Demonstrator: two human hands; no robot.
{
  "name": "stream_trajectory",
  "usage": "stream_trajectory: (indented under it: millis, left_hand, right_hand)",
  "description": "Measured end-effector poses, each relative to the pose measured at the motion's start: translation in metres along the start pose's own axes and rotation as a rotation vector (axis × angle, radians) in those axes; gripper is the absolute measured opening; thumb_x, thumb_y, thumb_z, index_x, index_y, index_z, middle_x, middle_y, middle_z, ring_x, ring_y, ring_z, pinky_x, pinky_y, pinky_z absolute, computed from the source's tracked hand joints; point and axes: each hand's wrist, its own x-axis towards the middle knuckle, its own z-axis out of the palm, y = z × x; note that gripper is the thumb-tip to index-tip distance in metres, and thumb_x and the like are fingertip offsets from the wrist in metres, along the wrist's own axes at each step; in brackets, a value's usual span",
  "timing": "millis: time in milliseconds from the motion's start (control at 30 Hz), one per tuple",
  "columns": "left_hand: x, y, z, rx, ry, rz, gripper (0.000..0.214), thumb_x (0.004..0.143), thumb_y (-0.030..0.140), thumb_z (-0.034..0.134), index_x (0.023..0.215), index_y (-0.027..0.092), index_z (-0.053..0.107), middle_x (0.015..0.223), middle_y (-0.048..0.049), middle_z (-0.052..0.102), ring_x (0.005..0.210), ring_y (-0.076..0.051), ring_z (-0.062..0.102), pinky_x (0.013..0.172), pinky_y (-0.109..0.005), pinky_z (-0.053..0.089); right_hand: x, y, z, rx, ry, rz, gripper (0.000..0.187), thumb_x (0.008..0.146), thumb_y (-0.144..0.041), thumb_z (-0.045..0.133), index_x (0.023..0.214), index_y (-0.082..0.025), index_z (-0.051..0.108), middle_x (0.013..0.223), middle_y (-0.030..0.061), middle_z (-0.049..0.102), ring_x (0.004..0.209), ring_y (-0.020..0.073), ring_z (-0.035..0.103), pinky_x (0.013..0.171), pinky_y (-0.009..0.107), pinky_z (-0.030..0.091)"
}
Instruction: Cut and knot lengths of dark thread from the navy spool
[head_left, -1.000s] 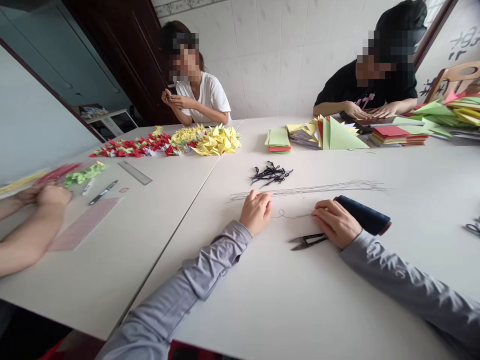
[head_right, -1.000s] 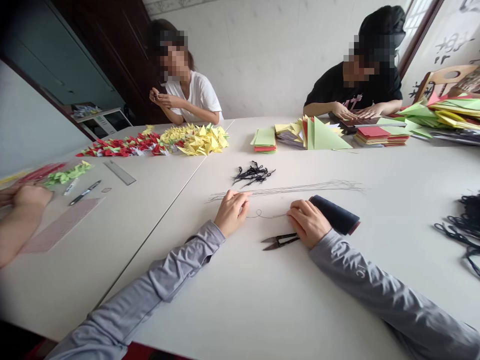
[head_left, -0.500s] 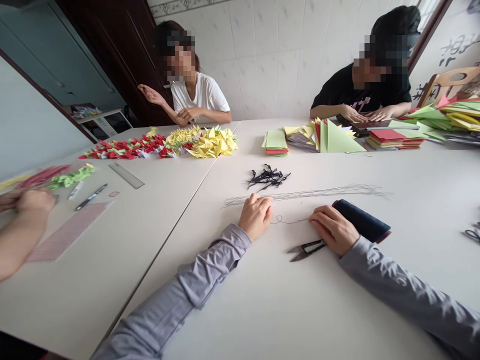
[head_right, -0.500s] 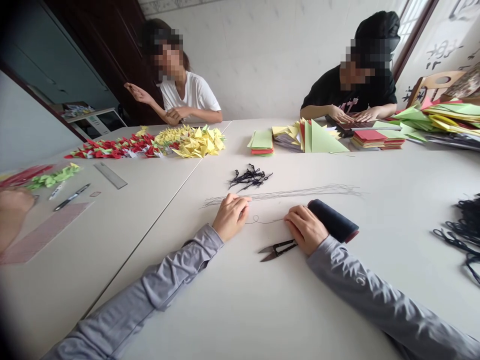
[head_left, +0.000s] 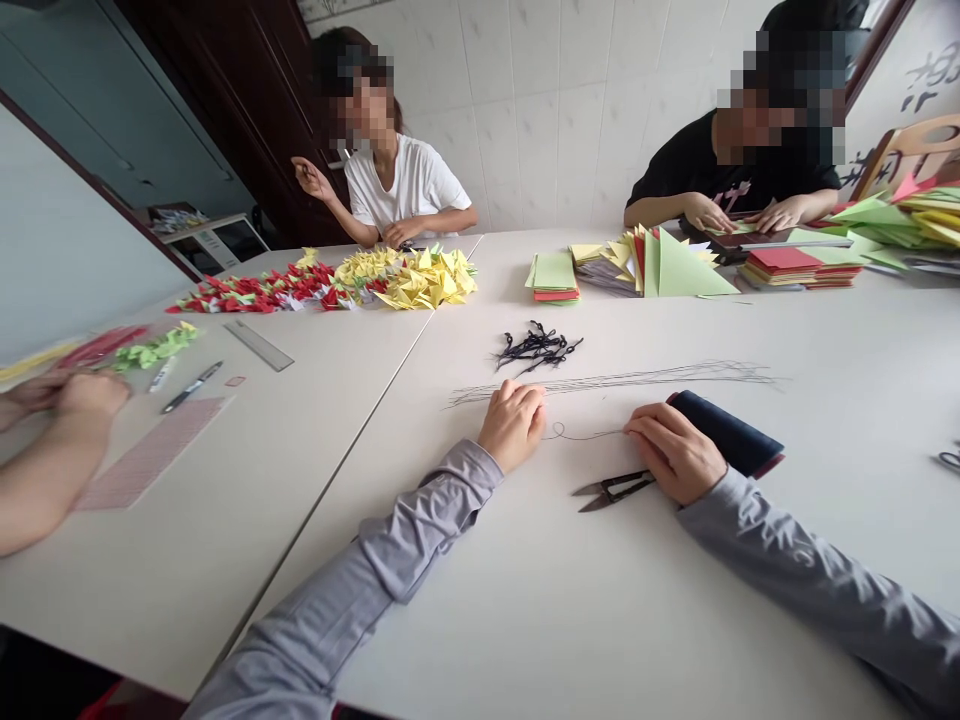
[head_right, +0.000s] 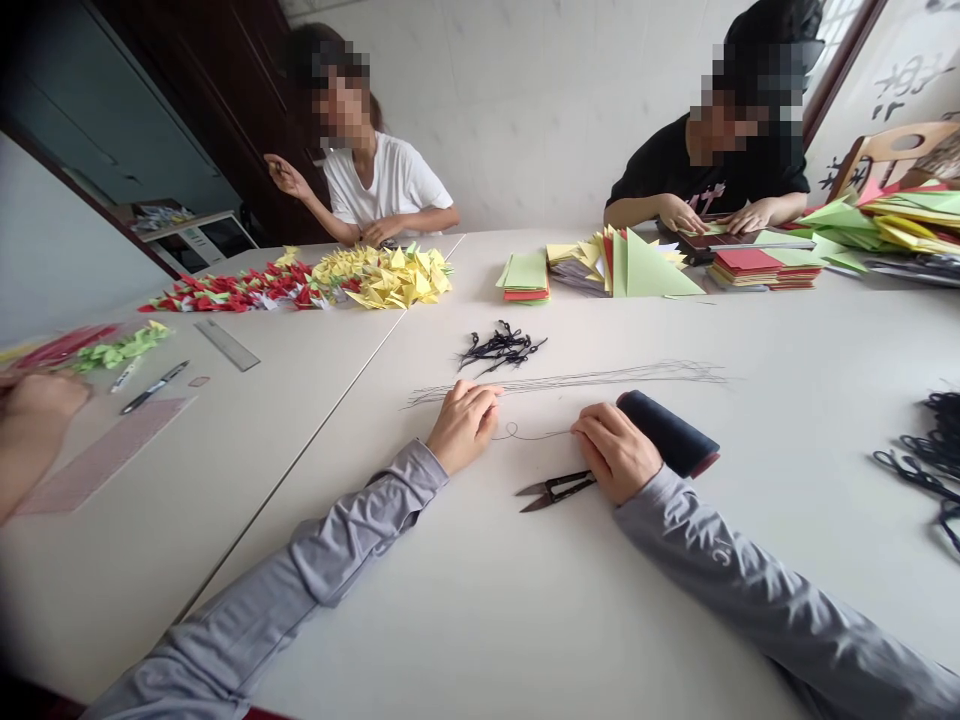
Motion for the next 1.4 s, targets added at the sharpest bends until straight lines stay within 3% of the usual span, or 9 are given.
stream_trajectory:
  millis: [133,267,467,667,900,1400]
  left_hand:
    - [-0.001,0.000,0.000,-0.003,-0.004,-0.004,0.015,0.084,0.016,0.043,0.086,0.019,0.058,0.106,-0.0043,0.064,0.097,-0.021,0.048,0.085,-0.036,0.040]
    - [-0.002,-0.001,-0.001,-0.011,-0.013,-0.010,0.016,0.084,0.016,0.043,0.086,0.019,0.059,0.107,-0.0045,0.064,0.097,-0.022,0.048,0.085,-0.036,0.040]
    - [-0.002,0.000,-0.001,-0.016,-0.006,-0.019,0.016,0.084,0.016,0.044,0.083,0.019,0.059,0.106,-0.0039,0.065,0.098,-0.022,0.048,0.086,-0.036,0.040]
    - [-0.002,0.002,-0.001,-0.007,0.001,-0.009,0.014,0.084,0.016,0.044,0.081,0.019,0.058,0.106,-0.0048,0.065,0.098,-0.022,0.048,0.085,-0.036,0.040]
    - [-0.003,0.002,-0.002,-0.001,0.007,-0.003,0.014,0.084,0.016,0.044,0.080,0.019,0.057,0.106,-0.0046,0.065,0.097,-0.021,0.048,0.084,-0.036,0.041]
    - [-0.001,0.004,-0.001,0.001,-0.016,-0.017,0.014,0.084,0.016,0.043,0.078,0.020,0.055,0.107,-0.0034,0.065,0.097,-0.021,0.048,0.085,-0.036,0.040]
  right_hand:
    - [0.002,-0.001,-0.011,-0.178,0.032,0.011,0.021,0.089,-0.021,0.041,0.092,-0.019,0.062,0.096,0.0102,0.059,0.086,0.0200,0.054,0.078,0.034,0.046]
    - [0.009,0.010,-0.032,-0.417,0.015,0.145,0.025,0.089,-0.029,0.040,0.098,-0.020,0.062,0.106,0.0114,0.056,0.097,0.0245,0.052,0.079,0.038,0.045]
    - [0.006,0.038,-0.047,-0.478,-0.271,0.335,0.048,0.084,-0.045,0.040,0.124,-0.021,0.050,0.121,0.0149,0.047,0.091,0.0274,0.055,0.060,0.039,0.048]
    - [-0.005,0.046,-0.037,-0.464,-0.436,0.379,0.047,0.086,-0.040,0.037,0.129,-0.024,0.047,0.123,0.0145,0.049,0.083,0.0263,0.057,0.046,0.034,0.044]
    - [-0.005,0.042,-0.028,-0.507,-0.413,0.447,0.047,0.089,-0.039,0.033,0.132,-0.023,0.043,0.119,0.0152,0.052,0.089,0.0291,0.055,0.046,0.034,0.044]
    - [-0.006,0.021,-0.022,-0.682,-0.314,0.426,0.044,0.090,-0.033,0.030,0.129,-0.020,0.044,0.113,0.0143,0.054,0.085,0.0267,0.055,0.044,0.030,0.038]
